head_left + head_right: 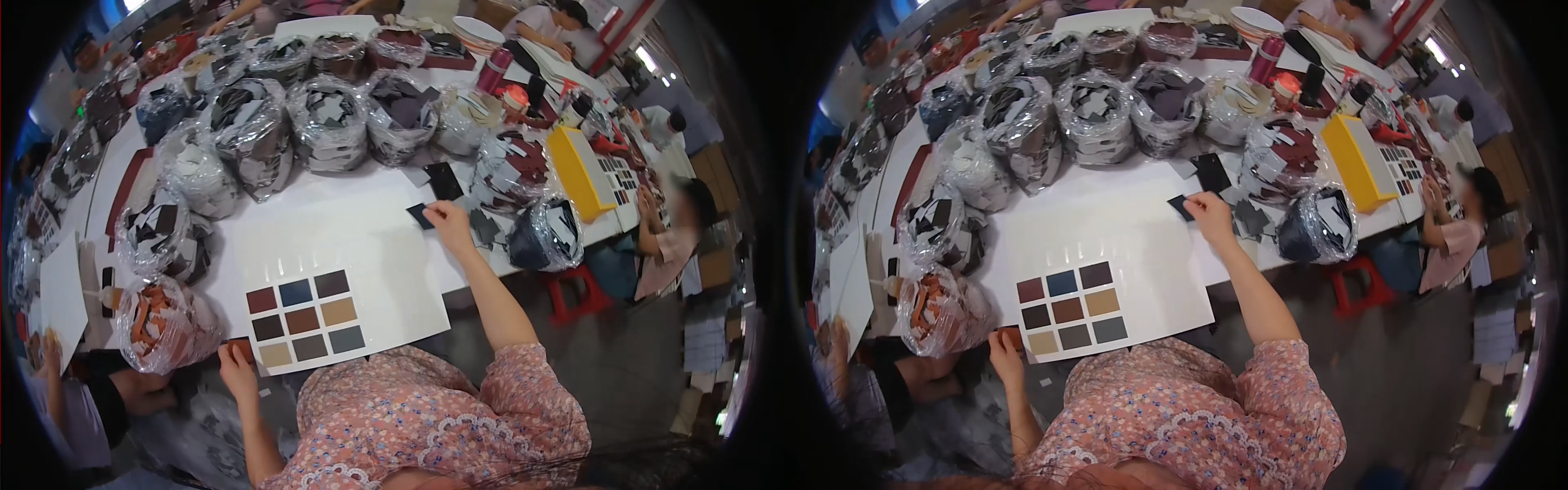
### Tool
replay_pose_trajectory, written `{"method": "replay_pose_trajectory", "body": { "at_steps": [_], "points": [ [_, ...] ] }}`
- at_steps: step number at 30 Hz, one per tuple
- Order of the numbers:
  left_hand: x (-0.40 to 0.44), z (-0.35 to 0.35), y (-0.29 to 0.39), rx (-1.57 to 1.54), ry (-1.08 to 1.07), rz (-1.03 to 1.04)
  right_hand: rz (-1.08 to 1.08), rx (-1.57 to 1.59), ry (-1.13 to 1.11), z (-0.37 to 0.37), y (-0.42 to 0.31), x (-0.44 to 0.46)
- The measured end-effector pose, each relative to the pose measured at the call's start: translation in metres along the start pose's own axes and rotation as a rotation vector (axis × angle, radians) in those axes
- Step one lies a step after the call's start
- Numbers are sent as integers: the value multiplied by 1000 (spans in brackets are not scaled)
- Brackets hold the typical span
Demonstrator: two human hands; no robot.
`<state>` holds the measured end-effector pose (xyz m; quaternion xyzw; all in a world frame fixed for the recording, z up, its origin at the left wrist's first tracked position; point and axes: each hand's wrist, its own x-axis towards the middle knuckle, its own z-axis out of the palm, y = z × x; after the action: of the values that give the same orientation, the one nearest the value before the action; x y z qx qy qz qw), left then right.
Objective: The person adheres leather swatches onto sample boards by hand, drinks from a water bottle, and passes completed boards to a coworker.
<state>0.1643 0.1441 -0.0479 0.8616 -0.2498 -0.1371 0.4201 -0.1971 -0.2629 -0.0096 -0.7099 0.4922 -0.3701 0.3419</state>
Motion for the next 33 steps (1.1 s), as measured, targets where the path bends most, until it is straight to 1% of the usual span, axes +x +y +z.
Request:
{"method": "replay_pose_trajectory", "body": {
  "at_steps": [1,2,3,5,6,7,8,10,12,13,16,20,29,33],
  "points": [
    [-5,-6,31,302,48,79,86,40,-77,-1,-4,-8],
    [-7,-11,55,603,99,159,-15,2,-20,5,-3,-20],
    [-7,-13,65,525,119,218,58,25,-67,9,2,-29],
    [-2,-8,84,217,69,274,200,40,-163,14,0,-44],
    [-1,-5,88,65,46,296,182,-47,-149,17,-4,-48],
    [6,6,71,-8,23,315,162,-133,-136,22,-7,-51],
    [4,14,76,-53,-39,282,138,-218,-124,25,-11,-53],
    [-2,35,91,-143,-155,215,141,-263,-127,29,-15,-52],
    [-12,45,117,-154,-403,18,130,-302,-107,33,-15,-50],
    [-15,61,104,-356,-445,28,121,-308,-105,34,-14,-49],
    [-24,79,121,-502,-543,-55,110,-328,-98,34,-10,-49],
    [-25,91,128,-506,-588,-113,131,-340,-98,36,-13,-50],
    [-18,107,120,-534,-554,-1,96,-421,-90,40,-7,-48],
    [-16,107,120,-534,-571,-11,112,-440,-104,41,-10,-47]
  ]
}}
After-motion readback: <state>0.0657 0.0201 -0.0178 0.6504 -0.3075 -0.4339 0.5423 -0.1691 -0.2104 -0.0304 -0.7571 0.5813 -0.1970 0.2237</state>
